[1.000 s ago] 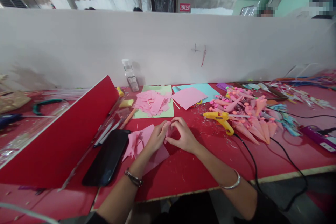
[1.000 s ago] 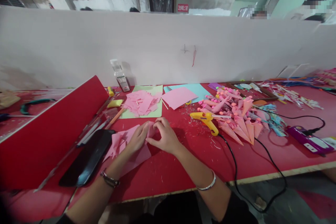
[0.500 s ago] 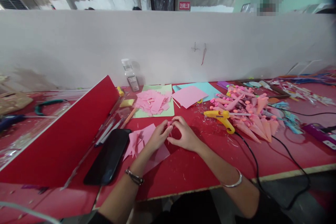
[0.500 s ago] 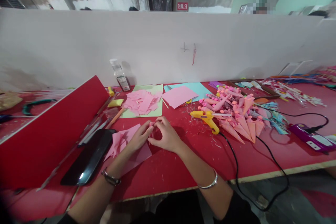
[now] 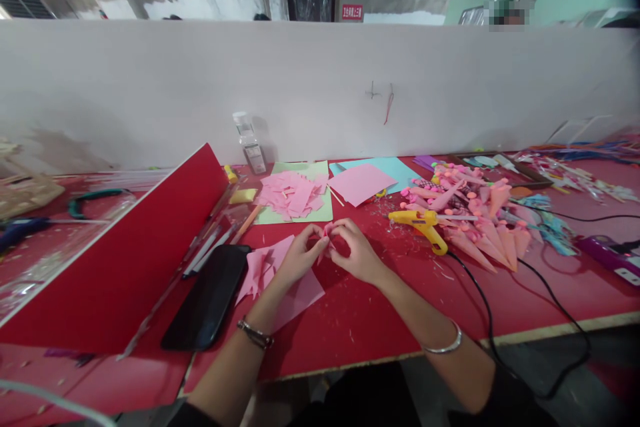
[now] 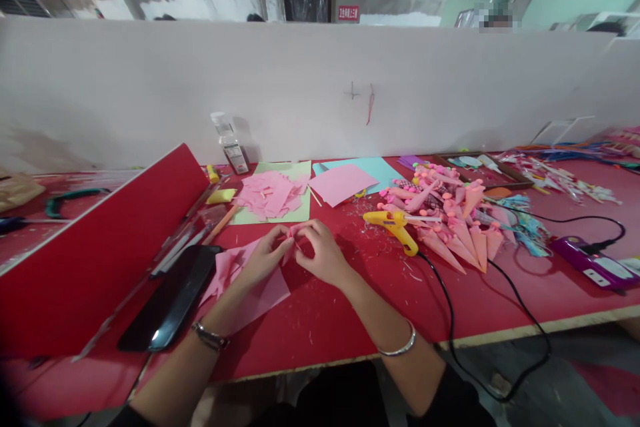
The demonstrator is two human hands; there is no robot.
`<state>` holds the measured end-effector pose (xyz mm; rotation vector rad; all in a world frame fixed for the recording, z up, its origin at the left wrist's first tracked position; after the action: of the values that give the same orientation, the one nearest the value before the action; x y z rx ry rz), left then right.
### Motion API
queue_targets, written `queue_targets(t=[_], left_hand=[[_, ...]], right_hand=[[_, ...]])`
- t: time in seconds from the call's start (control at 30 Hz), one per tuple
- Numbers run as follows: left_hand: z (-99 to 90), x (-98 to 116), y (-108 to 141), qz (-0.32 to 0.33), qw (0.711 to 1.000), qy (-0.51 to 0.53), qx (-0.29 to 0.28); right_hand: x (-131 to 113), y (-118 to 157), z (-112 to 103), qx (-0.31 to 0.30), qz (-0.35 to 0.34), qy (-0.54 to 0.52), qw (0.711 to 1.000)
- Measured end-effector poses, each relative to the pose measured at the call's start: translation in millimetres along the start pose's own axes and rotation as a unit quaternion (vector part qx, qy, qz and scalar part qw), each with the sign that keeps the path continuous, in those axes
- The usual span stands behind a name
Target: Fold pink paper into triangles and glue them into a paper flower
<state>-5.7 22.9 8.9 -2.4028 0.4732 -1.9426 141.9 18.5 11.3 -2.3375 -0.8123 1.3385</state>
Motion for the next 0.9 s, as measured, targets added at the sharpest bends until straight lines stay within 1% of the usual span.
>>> queue_targets(t=[0.1,0.17,0.27,0.33,0.43,0.5,0.63,0.7,0.8,0.9], left_hand=[[1.0,1.0,0.6,0.017,0.999,-0.023,-0.017],[0.2,0.9,0.3,0.032,0.998,-0.050,-0.014],[-2.4,-0.3,-1.2,0.062,0.994,-0.088,0.003],[-3.9,-1.5,-2.3,0.086,0.990,-0.110,0.013],[-4.7,-2.7,-3.2,0.119,0.986,-0.110,0.029],[-4.2,-2.1,-2.6,0.119,0.988,-0.089,0.032],[-1.4,1.9,1.1,0.071,0.996,-0.052,-0.004],[-0.7,3.7,2.6,0.052,0.997,-0.054,-0.007],[-1.0,4.4,2.4,0.047,0.997,-0.061,0.030],[-1.6,3.6,0.3,0.061,0.995,-0.035,0.069]], right_hand=[[5.7,1.4,3.3,0.011,0.049,-0.017,0.999],[9.6,2.3,5.2,0.029,0.097,-0.063,0.993],[14.3,2.5,7.7,0.042,0.157,-0.159,0.974],[16.5,1.9,9.0,0.043,0.184,-0.203,0.961],[17.4,0.5,9.6,0.036,0.188,-0.222,0.956],[16.1,-0.5,9.4,0.018,0.175,-0.236,0.956],[11.6,-2.1,8.3,-0.013,0.170,-0.292,0.941],[10.5,-2.3,8.6,-0.019,0.182,-0.304,0.935],[11.3,-1.6,10.4,-0.022,0.207,-0.311,0.927],[12.7,-0.9,12.0,-0.006,0.208,-0.292,0.933]])
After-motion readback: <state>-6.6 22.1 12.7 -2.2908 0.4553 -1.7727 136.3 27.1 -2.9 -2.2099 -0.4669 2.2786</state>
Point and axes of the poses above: each hand's wrist, its own y-axis away from the middle knuckle, its own z-axis out of the palm, x = y × z, the point moved 1 cm from there along -y, towards the middle knuckle, and after that the axes turned 3 degrees about x, right-handed, at the moved point
